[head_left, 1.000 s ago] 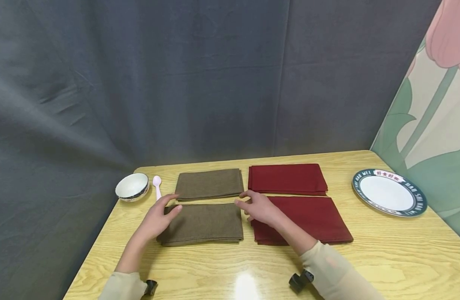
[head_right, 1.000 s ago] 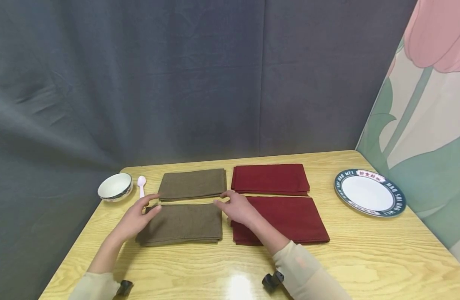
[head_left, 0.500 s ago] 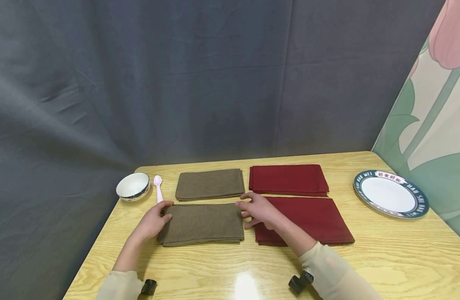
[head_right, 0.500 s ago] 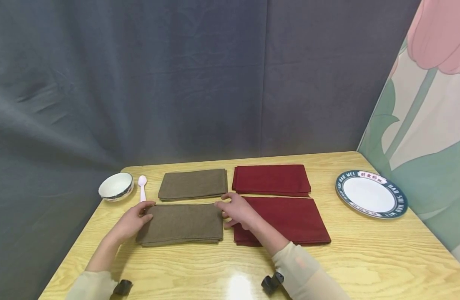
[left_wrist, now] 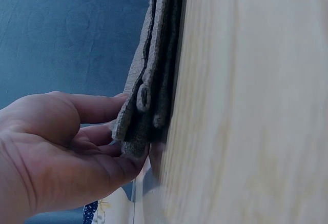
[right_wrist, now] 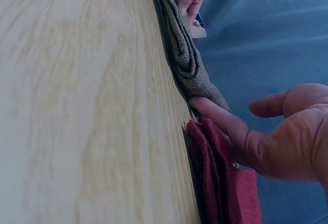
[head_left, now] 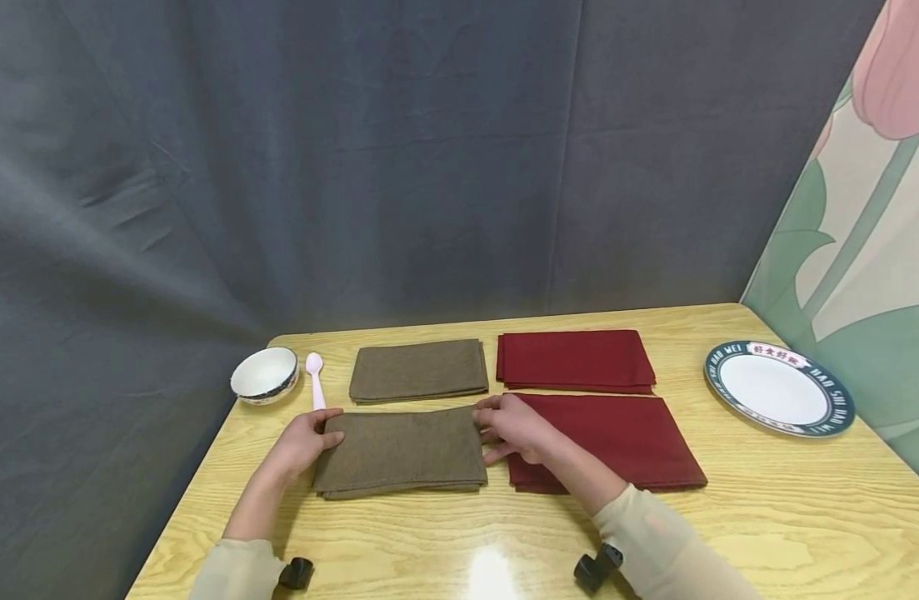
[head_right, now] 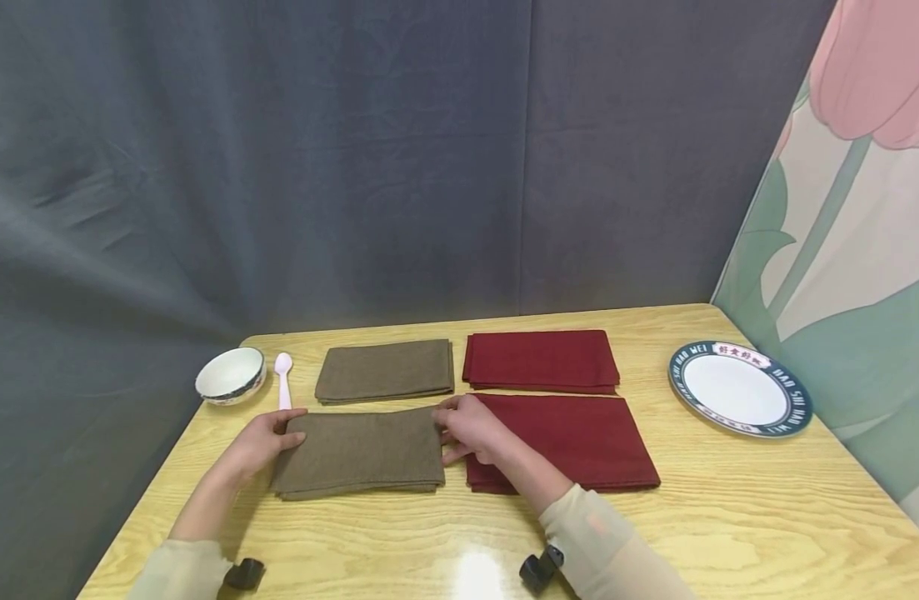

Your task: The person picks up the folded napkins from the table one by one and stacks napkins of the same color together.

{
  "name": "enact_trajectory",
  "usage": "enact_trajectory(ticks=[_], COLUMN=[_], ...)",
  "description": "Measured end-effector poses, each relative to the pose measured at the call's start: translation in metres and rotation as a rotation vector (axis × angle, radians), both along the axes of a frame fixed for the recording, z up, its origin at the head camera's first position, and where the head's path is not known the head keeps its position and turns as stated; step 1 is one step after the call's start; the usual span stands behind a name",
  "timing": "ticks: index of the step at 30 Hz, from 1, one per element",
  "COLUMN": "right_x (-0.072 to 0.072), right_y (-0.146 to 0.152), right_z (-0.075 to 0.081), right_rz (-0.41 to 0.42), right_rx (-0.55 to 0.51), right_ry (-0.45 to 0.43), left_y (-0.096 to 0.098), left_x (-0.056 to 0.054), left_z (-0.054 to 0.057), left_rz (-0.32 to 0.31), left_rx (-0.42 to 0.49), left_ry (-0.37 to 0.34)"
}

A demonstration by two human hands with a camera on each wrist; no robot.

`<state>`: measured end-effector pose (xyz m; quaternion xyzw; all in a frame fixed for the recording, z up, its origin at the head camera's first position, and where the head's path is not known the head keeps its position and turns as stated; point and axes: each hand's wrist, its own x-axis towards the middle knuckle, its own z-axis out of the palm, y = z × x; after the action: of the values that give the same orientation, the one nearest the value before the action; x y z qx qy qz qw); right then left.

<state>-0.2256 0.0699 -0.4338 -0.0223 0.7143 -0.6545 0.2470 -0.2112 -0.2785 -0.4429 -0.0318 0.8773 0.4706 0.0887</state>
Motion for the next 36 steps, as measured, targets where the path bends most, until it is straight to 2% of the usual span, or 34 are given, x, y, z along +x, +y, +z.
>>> enact_trajectory(ticks=[6,15,25,32,36], right_x=[0.0015,-0.0014,-0.0017,-0.0016,-0.0024], right_y=[0.0,0.0012,-0.0017,-0.0013,-0.0019], right_z=[0.0001,-0.0052,-0.0078,-0.0086,-0.009], right_rz=[0.021,0.035,0.036,0.013,0.008], right_rx=[-0.004,-0.018,-0.023,-0.017,-0.012], right_ry=[0.003,-0.006,-0.003,-0.004,0.006], left_y=[-0.0005,0.001,-0.0016,-0.0008,-0.0006], left_x=[-0.001,-0.0013,0.0011,0.0002,-0.0009], left_z=[-0.0017,-0.0018,0.0018,0.0027,0.0025], left_rz=[0.019,0.047,-0.01,-0.02,-0.012], left_rx=[-0.005,0.038,0.04,0.057,0.11], left_ry=[0.027,0.049,0.035,0.06,0.048])
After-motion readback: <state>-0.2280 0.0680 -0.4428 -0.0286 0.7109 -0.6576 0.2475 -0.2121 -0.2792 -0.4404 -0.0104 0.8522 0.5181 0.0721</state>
